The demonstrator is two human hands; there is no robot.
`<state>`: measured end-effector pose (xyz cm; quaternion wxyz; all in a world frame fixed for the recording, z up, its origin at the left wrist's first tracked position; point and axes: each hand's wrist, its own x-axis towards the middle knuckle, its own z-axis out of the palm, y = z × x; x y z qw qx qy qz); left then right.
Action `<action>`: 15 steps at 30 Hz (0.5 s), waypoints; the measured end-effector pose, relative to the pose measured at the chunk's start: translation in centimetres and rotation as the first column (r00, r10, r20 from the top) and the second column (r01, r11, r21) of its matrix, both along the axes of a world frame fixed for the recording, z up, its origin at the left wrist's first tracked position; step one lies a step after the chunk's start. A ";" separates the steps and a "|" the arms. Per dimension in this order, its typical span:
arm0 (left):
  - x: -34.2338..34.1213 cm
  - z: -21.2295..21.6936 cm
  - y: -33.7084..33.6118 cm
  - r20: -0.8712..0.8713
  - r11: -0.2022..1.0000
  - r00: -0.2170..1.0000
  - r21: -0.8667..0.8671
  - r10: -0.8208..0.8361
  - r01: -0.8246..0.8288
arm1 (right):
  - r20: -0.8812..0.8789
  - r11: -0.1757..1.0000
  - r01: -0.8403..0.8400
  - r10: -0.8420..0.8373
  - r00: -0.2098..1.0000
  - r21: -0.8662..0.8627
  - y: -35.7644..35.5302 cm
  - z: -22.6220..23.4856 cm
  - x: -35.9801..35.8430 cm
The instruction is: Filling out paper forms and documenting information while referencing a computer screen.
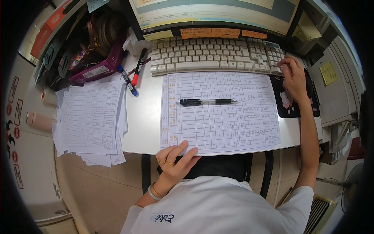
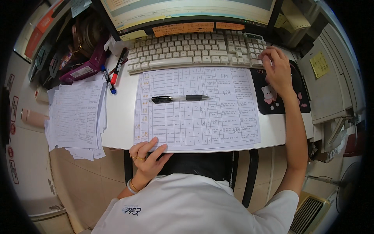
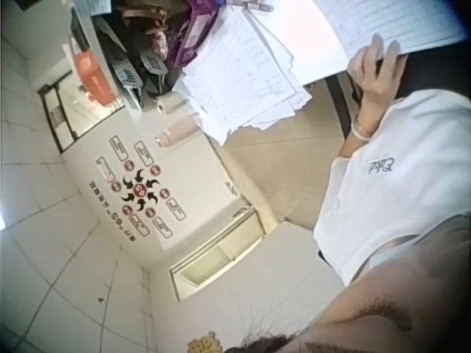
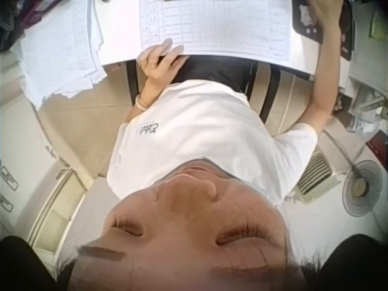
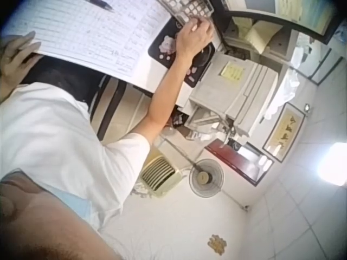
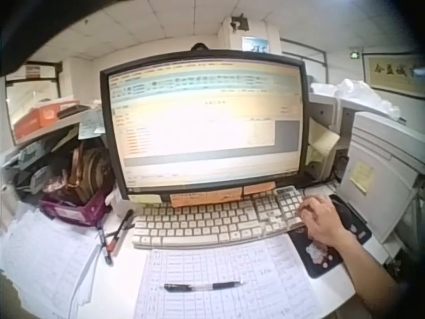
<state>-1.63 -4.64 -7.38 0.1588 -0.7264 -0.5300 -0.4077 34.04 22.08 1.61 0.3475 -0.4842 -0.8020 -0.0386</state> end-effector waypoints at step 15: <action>-0.1 -0.2 -0.2 0.003 1.000 1.000 -0.012 -0.004 0.004 | 0.035 1.000 0.013 -0.013 0.999 -0.012 -0.3 0.2 -0.5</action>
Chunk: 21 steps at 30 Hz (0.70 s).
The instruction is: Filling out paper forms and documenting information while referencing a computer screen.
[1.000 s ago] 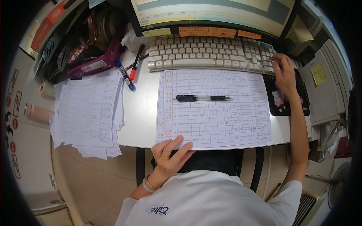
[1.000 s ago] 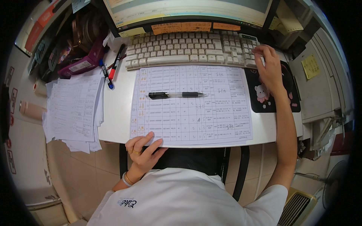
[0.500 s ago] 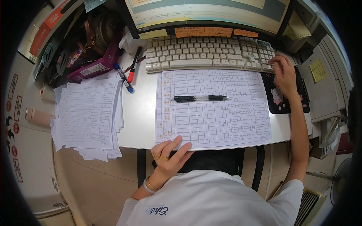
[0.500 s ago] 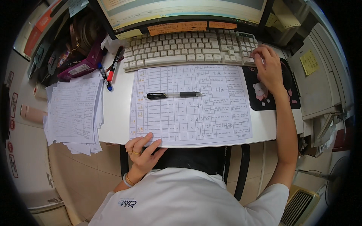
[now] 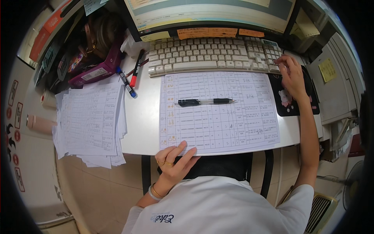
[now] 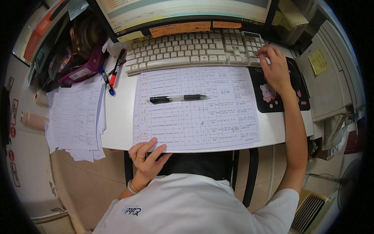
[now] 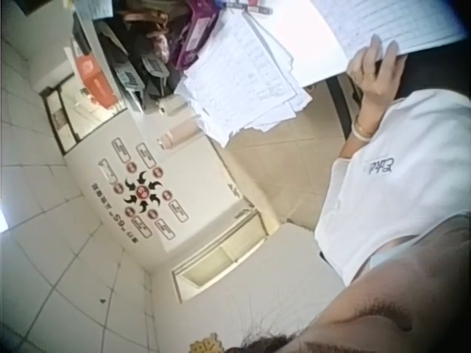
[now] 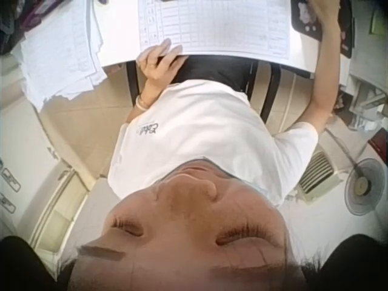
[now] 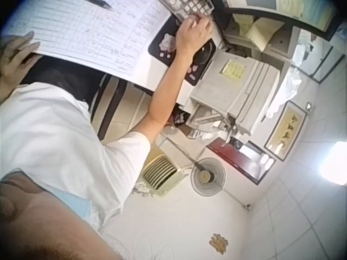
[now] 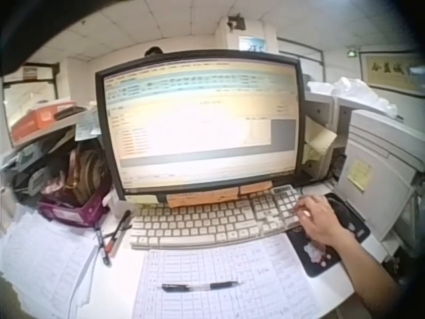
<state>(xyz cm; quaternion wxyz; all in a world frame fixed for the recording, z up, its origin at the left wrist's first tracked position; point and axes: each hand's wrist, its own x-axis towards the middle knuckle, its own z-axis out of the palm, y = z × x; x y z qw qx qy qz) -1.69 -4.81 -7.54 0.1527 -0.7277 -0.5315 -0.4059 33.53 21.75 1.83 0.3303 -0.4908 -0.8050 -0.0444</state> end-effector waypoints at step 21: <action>-0.5 -0.6 -0.5 -0.032 0.999 0.999 -0.034 0.042 -0.043 | -0.196 0.992 -0.110 0.120 0.973 0.060 0.4 -0.3 -1.2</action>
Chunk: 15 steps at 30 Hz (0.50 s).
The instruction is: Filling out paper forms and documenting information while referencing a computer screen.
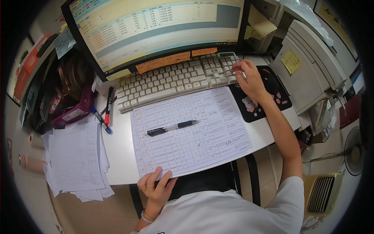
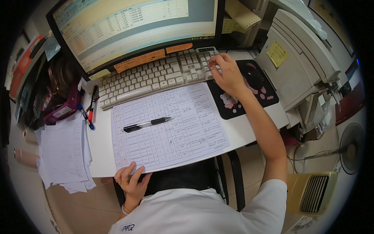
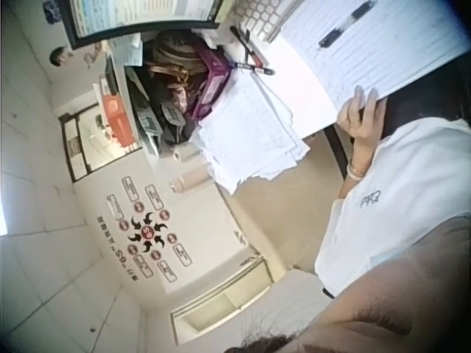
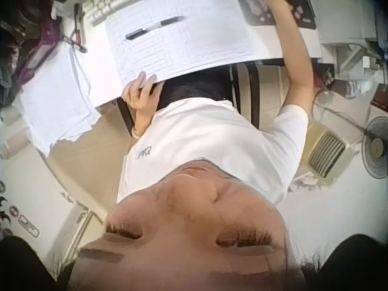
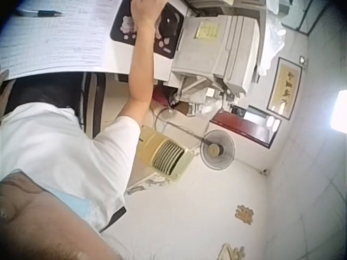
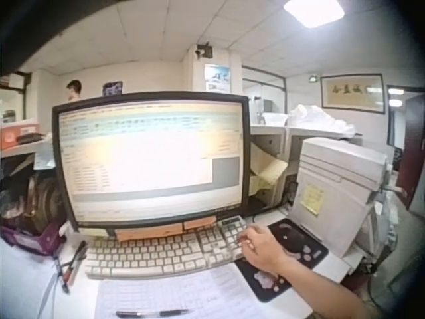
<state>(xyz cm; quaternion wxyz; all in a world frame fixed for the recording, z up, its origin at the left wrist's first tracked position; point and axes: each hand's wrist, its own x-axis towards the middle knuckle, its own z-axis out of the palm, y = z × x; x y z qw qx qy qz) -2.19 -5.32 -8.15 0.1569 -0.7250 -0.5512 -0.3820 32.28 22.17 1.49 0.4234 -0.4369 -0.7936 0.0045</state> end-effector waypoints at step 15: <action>0.6 0.8 0.2 0.024 0.999 0.999 0.012 -0.032 0.032 | 0.060 0.996 0.074 -0.077 0.995 0.043 -0.9 -0.1 1.0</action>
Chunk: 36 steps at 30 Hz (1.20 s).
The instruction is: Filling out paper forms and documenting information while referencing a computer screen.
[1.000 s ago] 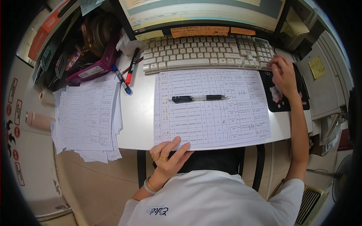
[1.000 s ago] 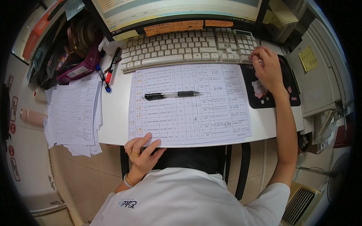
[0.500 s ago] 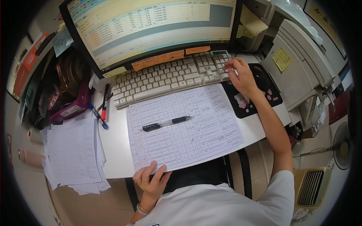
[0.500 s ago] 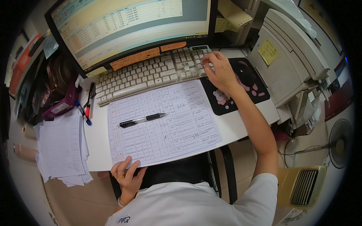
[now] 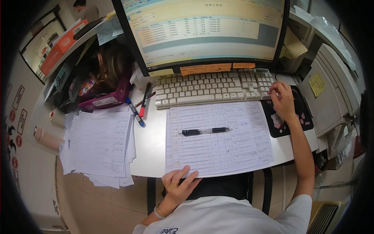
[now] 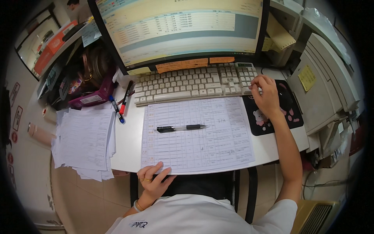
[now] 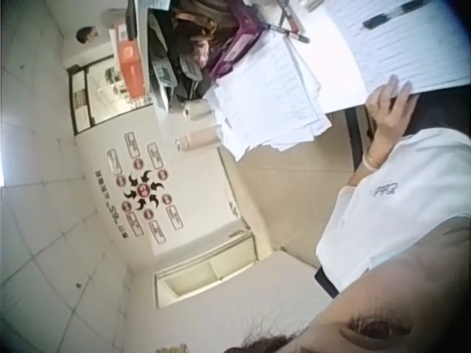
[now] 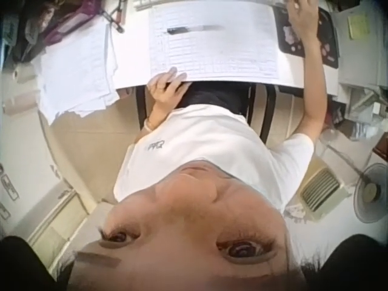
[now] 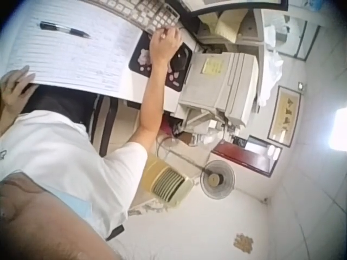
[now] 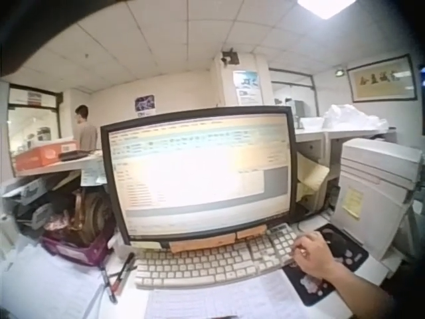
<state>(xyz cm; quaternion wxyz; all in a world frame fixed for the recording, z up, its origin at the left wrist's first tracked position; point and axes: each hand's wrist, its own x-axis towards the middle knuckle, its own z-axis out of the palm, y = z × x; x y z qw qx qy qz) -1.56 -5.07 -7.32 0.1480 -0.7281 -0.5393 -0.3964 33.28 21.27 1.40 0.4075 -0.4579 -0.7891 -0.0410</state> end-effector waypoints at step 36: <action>-0.1 -0.7 0.2 0.009 1.000 1.000 0.027 -0.004 0.003 | 0.165 0.926 0.371 -0.357 0.920 -0.067 -1.4 -2.4 9.7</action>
